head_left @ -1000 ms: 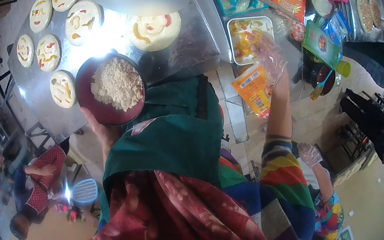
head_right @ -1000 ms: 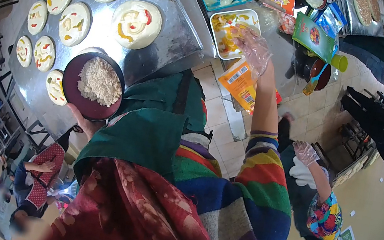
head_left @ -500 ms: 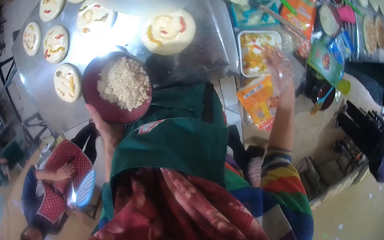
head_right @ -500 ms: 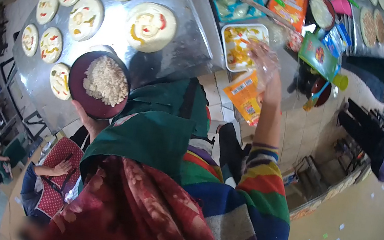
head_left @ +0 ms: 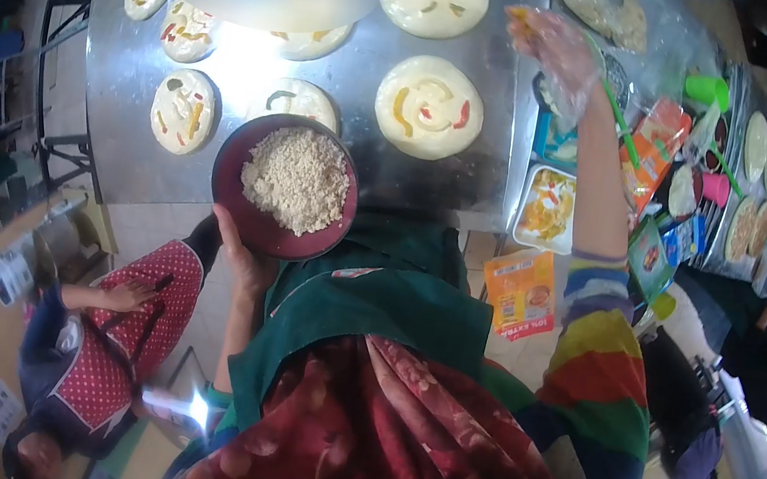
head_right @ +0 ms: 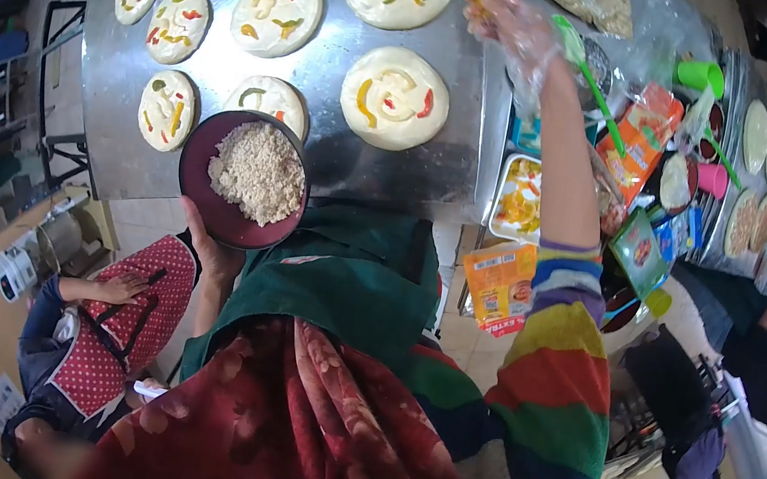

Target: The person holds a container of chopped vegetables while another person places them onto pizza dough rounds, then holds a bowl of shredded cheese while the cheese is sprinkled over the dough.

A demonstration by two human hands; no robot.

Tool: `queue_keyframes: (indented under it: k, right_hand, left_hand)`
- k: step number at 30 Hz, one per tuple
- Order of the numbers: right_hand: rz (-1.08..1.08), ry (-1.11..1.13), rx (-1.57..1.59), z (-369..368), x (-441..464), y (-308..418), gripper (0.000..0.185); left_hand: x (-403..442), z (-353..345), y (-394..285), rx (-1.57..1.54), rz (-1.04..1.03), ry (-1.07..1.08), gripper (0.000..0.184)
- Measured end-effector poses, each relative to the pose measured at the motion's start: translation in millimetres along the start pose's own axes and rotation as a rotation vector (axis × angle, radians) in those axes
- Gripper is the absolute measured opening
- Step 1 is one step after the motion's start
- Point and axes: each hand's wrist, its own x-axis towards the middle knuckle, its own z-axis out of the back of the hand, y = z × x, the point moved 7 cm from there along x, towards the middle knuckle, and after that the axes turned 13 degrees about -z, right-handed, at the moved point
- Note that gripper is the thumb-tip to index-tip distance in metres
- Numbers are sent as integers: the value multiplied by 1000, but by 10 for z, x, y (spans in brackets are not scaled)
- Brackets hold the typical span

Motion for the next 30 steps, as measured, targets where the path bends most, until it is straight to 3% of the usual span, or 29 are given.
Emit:
queue_keyframes:
  k: [3,7,10,13,16,19,22,25,28,30]
  right_hand:
    - [-18,-61,-178,-214,607,237,40]
    - [41,-216,-767,-490,1078,617,30]
    - [397,-440,-1290,-772,1288,814,28]
    - [263,-419,-1156,-1023,1103,886,25]
    - [541,-427,-1280,-1197,1070,802,29]
    - [233,-307,-1179,-1284,970,742,30]
    - [511,-321,-1222,-1264,1045,606,31]
    - [570,-394,-1576,-1252,1270,200,29]
    - [322,-309,-1340,-1349,785,323,28]
    - [411,-308,-1271,-1316,723,214,29]
  left_hand:
    - [-59,55,-2,-9,-38,-25,74]
    - [-152,157,9,-58,-58,-82,73]
    - [-197,201,29,-99,-56,-116,74]
    - [-243,220,63,-113,-40,-150,74]
    - [-262,221,40,-100,-40,-153,74]
    - [-244,224,77,-102,-44,-156,73]
    - [-228,294,81,-88,-53,-163,73]
    - [-190,302,136,-72,-73,-182,74]
    - [-189,340,111,-56,-75,-214,74]
    - [-180,356,106,-50,-80,-217,74]
